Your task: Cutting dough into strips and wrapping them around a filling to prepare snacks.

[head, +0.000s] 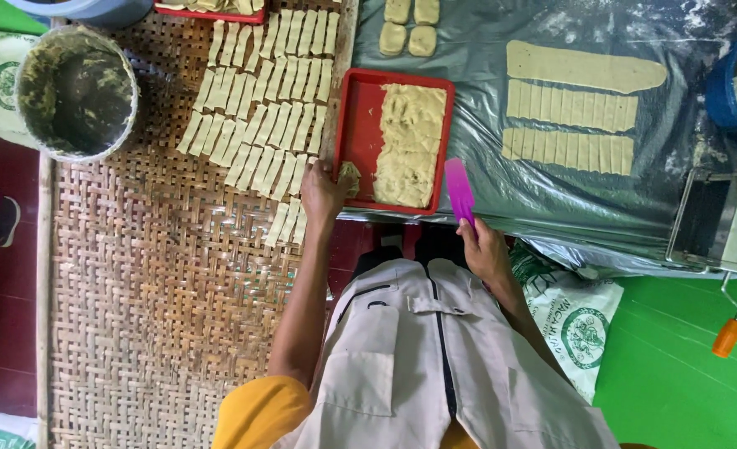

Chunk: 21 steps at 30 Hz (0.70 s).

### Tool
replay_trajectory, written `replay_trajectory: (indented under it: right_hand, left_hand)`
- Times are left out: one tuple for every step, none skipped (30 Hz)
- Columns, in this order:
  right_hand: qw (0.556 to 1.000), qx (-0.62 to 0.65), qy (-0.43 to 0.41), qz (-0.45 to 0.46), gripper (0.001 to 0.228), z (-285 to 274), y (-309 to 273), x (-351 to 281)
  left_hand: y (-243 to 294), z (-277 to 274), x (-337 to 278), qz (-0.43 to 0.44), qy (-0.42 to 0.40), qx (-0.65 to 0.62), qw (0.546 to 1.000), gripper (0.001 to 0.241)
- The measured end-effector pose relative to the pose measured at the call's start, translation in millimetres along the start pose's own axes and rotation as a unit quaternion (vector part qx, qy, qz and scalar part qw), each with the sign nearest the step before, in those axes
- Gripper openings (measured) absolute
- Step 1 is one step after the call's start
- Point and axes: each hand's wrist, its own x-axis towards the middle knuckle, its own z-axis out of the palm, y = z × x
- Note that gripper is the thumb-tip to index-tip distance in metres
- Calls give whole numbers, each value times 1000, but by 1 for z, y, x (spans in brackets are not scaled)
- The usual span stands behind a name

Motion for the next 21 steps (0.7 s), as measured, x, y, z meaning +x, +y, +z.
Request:
replay_trajectory:
  right_hand:
    - [1000, 0, 0, -1, 30, 0, 4, 2]
    - [1000, 2, -7, 13, 30, 2, 8, 1]
    - [1000, 5, -13, 27, 29, 4, 11, -1]
    - [1000, 6, -16, 25, 29, 5, 11, -1]
    - [1000, 2, -17, 19, 30, 6, 11, -1]
    - [1000, -3, -18, 14, 31, 7, 11, -1]
    - [1000, -2, -22, 13, 31, 9, 12, -1]
    - [1000, -6, -22, 13, 31, 11, 14, -1]
    - [1000, -10, -22, 13, 30, 13, 15, -1]
    - [1000, -9, -24, 13, 30, 13, 13, -2]
    - [1000, -9, -22, 9, 31, 13, 12, -2]
    - [1000, -9, -19, 7, 32, 13, 10, -4]
    - [1000, -8, -19, 8, 32, 13, 8, -5]
    - [1000, -10, -19, 7, 31, 11, 6, -6]
    - [1000, -11, -20, 6, 30, 9, 5, -7]
    - [1000, -12, -17, 9, 30, 8, 5, -9]
    - [1000, -15, -14, 8, 30, 7, 5, -10]
    - [1000, -18, -9, 6, 30, 6, 6, -10]
    - [1000, -18, -4, 8, 30, 6, 7, -11]
    - [1000, -12, 2, 11, 29, 5, 7, -11]
    - [1000, -5, 8, 14, 29, 4, 8, -12]
  left_hand:
    - [-1, 0, 5, 0, 1, 0, 1000, 44]
    - [-5, -1, 7, 3, -8, -6, 1000, 40]
    - [-9, -2, 8, 6, -17, -12, 1000, 37]
    - [-4, -4, 6, 3, -15, -10, 1000, 37]
    - [1, -6, 4, -9, -17, 5, 1000, 36]
    - [7, -7, 1, -22, -20, 20, 999, 35]
    - [6, -4, 1, -27, -18, 22, 999, 35]
    - [6, -1, 1, -27, -19, 23, 999, 34]
    - [5, 3, 1, -27, -19, 23, 999, 33]
    - [5, 5, 2, -29, -18, 25, 999, 33]
    - [6, 7, 3, -37, -18, 43, 998, 33]
    - [7, 10, 4, -43, -20, 62, 997, 32]
    - [7, 8, 2, -43, -21, 63, 997, 32]
    - [8, 8, 1, -41, -13, 56, 998, 32]
    - [10, 9, 1, -40, -6, 48, 998, 31]
    - [6, 11, 1, -37, -9, 48, 998, 31]
    - [3, 13, 1, -36, -3, 44, 998, 32]
    - [0, 16, 4, -32, 4, 41, 999, 34]
    - [3, 10, 3, -26, 2, 40, 999, 34]
    - [7, 4, 2, -34, -8, 29, 999, 33]
    - [11, -2, 2, -41, -17, 17, 999, 32]
